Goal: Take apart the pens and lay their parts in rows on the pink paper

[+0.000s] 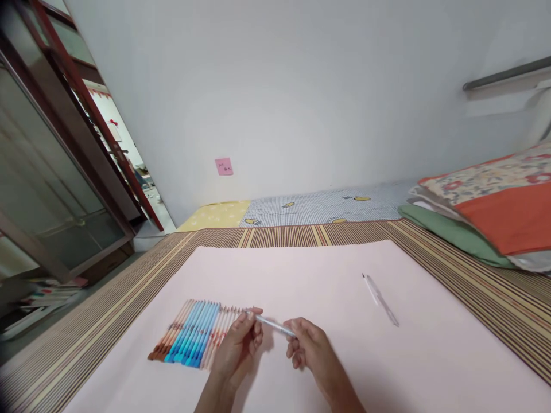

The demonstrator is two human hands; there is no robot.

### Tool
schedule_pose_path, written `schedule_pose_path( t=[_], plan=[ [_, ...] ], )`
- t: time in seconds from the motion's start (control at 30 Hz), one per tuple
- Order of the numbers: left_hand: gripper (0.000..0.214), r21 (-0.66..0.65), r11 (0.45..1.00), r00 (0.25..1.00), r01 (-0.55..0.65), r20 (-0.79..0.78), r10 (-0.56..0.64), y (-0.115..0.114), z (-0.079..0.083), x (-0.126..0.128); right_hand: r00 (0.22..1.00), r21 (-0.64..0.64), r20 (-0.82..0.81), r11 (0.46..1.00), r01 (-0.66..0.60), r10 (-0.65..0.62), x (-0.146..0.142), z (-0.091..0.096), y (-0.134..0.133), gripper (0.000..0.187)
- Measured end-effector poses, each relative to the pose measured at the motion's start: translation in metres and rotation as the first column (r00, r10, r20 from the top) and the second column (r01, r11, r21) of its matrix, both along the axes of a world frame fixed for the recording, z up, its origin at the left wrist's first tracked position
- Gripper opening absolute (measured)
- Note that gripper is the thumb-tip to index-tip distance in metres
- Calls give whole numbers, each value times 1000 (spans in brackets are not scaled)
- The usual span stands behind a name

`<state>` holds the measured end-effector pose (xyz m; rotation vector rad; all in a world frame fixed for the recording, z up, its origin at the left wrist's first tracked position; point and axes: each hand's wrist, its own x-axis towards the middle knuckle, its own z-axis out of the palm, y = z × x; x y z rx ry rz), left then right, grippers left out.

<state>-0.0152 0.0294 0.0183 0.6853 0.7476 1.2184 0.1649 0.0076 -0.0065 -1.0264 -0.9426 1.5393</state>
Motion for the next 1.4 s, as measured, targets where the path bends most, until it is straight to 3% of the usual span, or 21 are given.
schedule_pose_path(
  t=[0.13,0.4,0.63,0.93,1.13,1.27,1.4],
  plan=[
    [32,48,999,1000,2,-26,-1,-1,-5,-6,999,35,11,998,-52,52,-12,-3,4,51],
    [33,80,991,985,-103,-132,113,2,-14,-1,998,125,17,990,63,-66,-22,-7,1,47],
    [34,109,976,954,-190,-215,209,-3,-6,4,998,174,24,983,51,-56,-24,2,-3,47],
    [34,151,956,931,-252,-230,282,-7,-6,7,998,240,51,970,28,-41,-27,-4,-2,44],
    [28,212,975,971,-71,-210,116,-6,-1,-3,998,190,-47,981,37,-28,-25,-2,-4,41],
    [23,261,965,967,24,-252,44,-7,1,-7,995,183,-96,983,-15,33,-24,-4,-4,42],
    [24,301,948,951,103,-309,-5,-10,2,-4,981,99,-188,994,-36,54,-26,-6,-2,42]
  ],
)
